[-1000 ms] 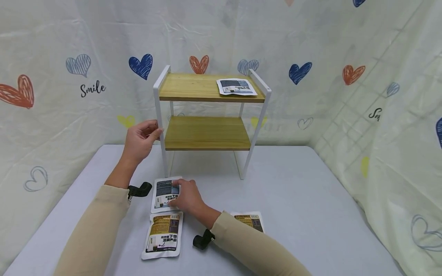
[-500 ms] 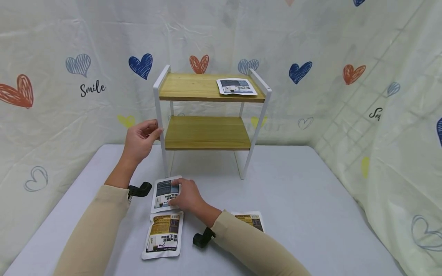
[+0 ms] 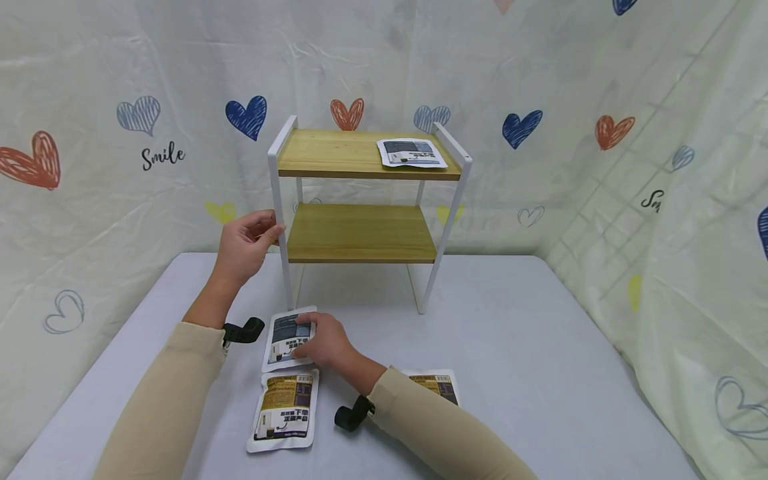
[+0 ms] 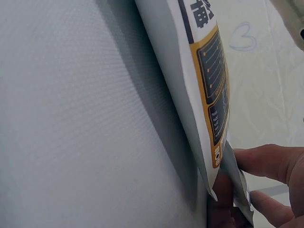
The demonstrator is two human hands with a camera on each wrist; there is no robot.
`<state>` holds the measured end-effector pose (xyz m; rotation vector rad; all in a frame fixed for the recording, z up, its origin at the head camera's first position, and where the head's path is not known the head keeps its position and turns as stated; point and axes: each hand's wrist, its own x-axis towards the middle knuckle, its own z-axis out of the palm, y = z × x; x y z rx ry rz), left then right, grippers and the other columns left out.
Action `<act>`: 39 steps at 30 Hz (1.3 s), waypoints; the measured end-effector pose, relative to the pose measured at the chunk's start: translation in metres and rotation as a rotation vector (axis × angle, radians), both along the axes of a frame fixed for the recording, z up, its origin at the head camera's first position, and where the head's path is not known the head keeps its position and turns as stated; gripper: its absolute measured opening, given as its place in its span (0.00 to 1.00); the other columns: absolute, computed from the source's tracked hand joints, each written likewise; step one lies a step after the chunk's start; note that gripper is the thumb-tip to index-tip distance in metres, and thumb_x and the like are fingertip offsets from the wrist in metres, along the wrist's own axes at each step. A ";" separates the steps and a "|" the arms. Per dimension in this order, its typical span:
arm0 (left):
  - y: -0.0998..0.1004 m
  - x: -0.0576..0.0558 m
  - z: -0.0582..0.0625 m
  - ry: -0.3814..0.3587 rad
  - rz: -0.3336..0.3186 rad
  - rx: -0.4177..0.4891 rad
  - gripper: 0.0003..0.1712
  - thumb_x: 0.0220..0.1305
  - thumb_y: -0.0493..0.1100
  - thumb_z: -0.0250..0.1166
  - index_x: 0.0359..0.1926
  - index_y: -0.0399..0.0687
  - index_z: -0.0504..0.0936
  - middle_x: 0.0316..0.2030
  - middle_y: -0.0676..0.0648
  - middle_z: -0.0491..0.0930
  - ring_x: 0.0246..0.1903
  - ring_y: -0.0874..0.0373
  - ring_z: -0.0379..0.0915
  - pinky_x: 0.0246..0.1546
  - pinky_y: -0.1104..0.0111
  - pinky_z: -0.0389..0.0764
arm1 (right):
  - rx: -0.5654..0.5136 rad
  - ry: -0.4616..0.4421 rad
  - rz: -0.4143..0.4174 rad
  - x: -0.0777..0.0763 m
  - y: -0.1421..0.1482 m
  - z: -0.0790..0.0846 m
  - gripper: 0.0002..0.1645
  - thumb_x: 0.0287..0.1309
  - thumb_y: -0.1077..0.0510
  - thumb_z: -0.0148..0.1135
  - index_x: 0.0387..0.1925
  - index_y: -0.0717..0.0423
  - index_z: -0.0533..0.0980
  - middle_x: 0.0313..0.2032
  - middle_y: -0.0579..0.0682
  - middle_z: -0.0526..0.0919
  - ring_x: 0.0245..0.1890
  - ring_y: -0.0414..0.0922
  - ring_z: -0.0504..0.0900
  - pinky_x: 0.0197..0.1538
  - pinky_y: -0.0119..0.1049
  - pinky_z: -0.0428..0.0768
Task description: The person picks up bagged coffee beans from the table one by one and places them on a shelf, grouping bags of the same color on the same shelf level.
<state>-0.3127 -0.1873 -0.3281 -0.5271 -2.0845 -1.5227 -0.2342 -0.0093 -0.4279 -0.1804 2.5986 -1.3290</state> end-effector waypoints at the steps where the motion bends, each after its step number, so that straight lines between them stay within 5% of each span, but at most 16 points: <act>1: 0.000 0.000 0.000 0.000 -0.001 0.001 0.15 0.69 0.42 0.68 0.51 0.36 0.85 0.35 0.58 0.84 0.35 0.68 0.82 0.39 0.78 0.86 | -0.004 0.004 -0.001 0.000 0.000 0.000 0.36 0.45 0.61 0.83 0.58 0.45 0.81 0.63 0.53 0.78 0.54 0.48 0.77 0.59 0.45 0.82; 10: 0.000 0.001 0.001 -0.011 0.009 -0.008 0.16 0.70 0.43 0.68 0.52 0.37 0.85 0.37 0.53 0.86 0.35 0.68 0.83 0.39 0.78 0.86 | -0.035 -0.023 0.000 -0.004 0.000 -0.005 0.37 0.45 0.62 0.83 0.59 0.44 0.81 0.65 0.53 0.76 0.56 0.49 0.77 0.62 0.47 0.82; 20: 0.001 0.002 0.002 -0.012 0.003 0.004 0.15 0.69 0.42 0.68 0.51 0.36 0.85 0.35 0.61 0.84 0.35 0.68 0.83 0.39 0.78 0.86 | -0.092 -0.073 0.038 -0.006 0.003 -0.004 0.34 0.47 0.64 0.81 0.57 0.44 0.82 0.64 0.53 0.76 0.53 0.48 0.78 0.57 0.45 0.84; 39: 0.000 0.000 0.001 -0.023 0.002 0.005 0.15 0.69 0.42 0.68 0.51 0.36 0.84 0.35 0.62 0.82 0.35 0.66 0.82 0.39 0.77 0.86 | -0.165 -0.058 0.050 -0.010 0.014 -0.005 0.34 0.45 0.63 0.83 0.57 0.45 0.83 0.60 0.54 0.78 0.46 0.47 0.80 0.47 0.39 0.86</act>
